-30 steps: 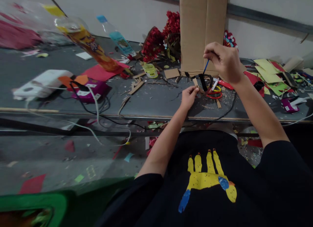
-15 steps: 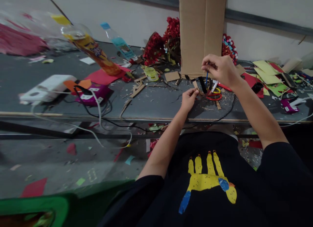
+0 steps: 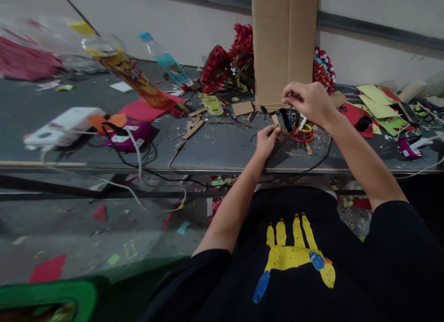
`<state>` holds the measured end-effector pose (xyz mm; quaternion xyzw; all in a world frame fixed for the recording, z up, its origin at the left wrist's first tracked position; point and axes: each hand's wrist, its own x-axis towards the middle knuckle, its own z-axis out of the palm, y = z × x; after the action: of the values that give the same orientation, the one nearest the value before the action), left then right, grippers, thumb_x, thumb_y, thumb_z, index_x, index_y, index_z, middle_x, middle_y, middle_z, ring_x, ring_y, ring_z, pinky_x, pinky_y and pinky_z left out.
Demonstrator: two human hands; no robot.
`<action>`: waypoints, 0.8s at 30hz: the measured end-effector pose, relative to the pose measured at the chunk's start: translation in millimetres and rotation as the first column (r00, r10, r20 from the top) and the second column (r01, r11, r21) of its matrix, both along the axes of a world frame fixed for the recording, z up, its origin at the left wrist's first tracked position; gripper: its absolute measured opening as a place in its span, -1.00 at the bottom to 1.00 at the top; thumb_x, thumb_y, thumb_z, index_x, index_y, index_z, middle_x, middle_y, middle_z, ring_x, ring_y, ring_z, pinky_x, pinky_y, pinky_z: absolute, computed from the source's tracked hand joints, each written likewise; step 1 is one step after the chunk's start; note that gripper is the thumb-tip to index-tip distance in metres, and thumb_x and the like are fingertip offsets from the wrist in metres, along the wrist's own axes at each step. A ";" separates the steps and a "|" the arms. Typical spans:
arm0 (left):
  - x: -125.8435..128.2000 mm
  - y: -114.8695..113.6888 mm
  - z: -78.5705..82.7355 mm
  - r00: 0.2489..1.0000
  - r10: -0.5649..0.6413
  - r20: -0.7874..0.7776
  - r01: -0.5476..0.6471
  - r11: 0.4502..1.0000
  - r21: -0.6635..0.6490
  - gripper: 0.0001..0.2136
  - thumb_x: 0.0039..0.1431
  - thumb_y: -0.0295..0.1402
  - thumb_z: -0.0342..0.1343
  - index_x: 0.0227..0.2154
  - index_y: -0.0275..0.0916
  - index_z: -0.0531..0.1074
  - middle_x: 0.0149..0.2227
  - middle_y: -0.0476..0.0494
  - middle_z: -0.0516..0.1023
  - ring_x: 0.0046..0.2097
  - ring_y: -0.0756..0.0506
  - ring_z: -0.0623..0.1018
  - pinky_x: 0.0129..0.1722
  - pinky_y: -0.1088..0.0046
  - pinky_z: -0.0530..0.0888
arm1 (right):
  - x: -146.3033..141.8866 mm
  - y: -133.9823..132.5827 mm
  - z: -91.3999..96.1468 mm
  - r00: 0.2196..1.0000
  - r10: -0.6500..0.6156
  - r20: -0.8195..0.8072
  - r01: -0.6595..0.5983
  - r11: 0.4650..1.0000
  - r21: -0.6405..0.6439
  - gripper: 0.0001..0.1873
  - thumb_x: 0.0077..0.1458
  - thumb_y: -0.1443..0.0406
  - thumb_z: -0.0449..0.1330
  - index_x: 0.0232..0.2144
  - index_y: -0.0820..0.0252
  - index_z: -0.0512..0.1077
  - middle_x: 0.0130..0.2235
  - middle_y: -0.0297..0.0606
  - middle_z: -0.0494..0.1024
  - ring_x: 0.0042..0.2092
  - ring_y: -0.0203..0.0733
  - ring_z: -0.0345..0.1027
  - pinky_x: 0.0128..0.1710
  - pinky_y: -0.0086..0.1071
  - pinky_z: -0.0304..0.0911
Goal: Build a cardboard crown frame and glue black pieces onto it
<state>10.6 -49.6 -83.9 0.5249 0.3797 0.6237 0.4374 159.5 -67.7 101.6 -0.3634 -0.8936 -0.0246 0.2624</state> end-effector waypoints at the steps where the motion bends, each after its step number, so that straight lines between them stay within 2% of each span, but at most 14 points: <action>1: -0.1 0.0 -0.2 1.000 -0.001 0.002 0.001 1.000 0.000 -0.59 -0.13 0.04 0.20 -0.52 -0.28 0.46 -0.55 -0.01 0.43 -0.50 0.05 0.39 -0.57 0.58 0.39 | -0.4 -0.1 0.8 1.000 -0.008 0.011 0.008 1.000 0.004 -0.77 0.19 0.14 0.06 -0.25 0.14 0.40 -0.39 -0.30 0.51 -0.34 -0.27 0.37 -0.28 -0.40 0.22; 8: -1.3 3.1 -6.7 0.999 -0.027 -0.038 0.028 0.999 0.024 -0.64 -0.06 -0.02 0.18 -0.50 -0.28 0.47 -0.54 -0.02 0.43 -0.49 0.04 0.39 -0.54 0.56 0.40 | -4.3 5.3 7.2 1.000 -0.026 0.015 0.024 0.996 0.083 -0.72 0.21 0.09 0.01 -0.23 0.12 0.38 -0.39 -0.31 0.51 -0.32 -0.26 0.38 -0.28 -0.40 0.21; 14: -1.8 2.4 -6.7 0.991 -0.017 -0.136 0.029 0.996 0.085 -0.71 0.01 -0.12 0.14 -0.51 -0.28 0.47 -0.51 -0.04 0.44 -0.46 0.03 0.39 -0.51 0.56 0.39 | -10.1 7.9 16.9 0.998 -0.070 0.000 0.070 0.992 0.102 -0.81 0.21 0.15 0.02 -0.27 0.08 0.38 -0.38 -0.35 0.53 -0.35 -0.27 0.39 -0.29 -0.40 0.21; 20: -1.3 -1.3 -1.5 0.991 -0.019 -0.133 0.030 0.996 0.081 -0.73 0.01 -0.15 0.14 -0.55 -0.28 0.43 -0.54 -0.02 0.41 -0.47 0.03 0.38 -0.52 0.56 0.38 | -14.3 10.6 26.6 0.998 -0.052 -0.041 0.057 0.990 0.128 -0.88 0.18 0.20 0.05 -0.31 0.03 0.38 -0.35 -0.37 0.56 -0.33 -0.24 0.41 -0.28 -0.38 0.25; 24: -1.3 -0.5 -2.8 0.992 -0.026 -0.125 0.035 0.997 0.075 -0.73 0.01 -0.14 0.14 -0.54 -0.28 0.44 -0.52 -0.03 0.42 -0.48 0.03 0.39 -0.51 0.54 0.38 | -14.6 15.3 32.0 0.997 -0.052 -0.064 0.060 0.990 0.124 -0.86 0.17 0.15 0.04 -0.32 -0.03 0.37 -0.34 -0.37 0.57 -0.33 -0.22 0.42 -0.27 -0.36 0.27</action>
<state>9.4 -50.1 -86.7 0.5850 0.3737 0.5972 0.4019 144.8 -52.4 133.6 -0.3716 -0.8713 -0.0771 0.3111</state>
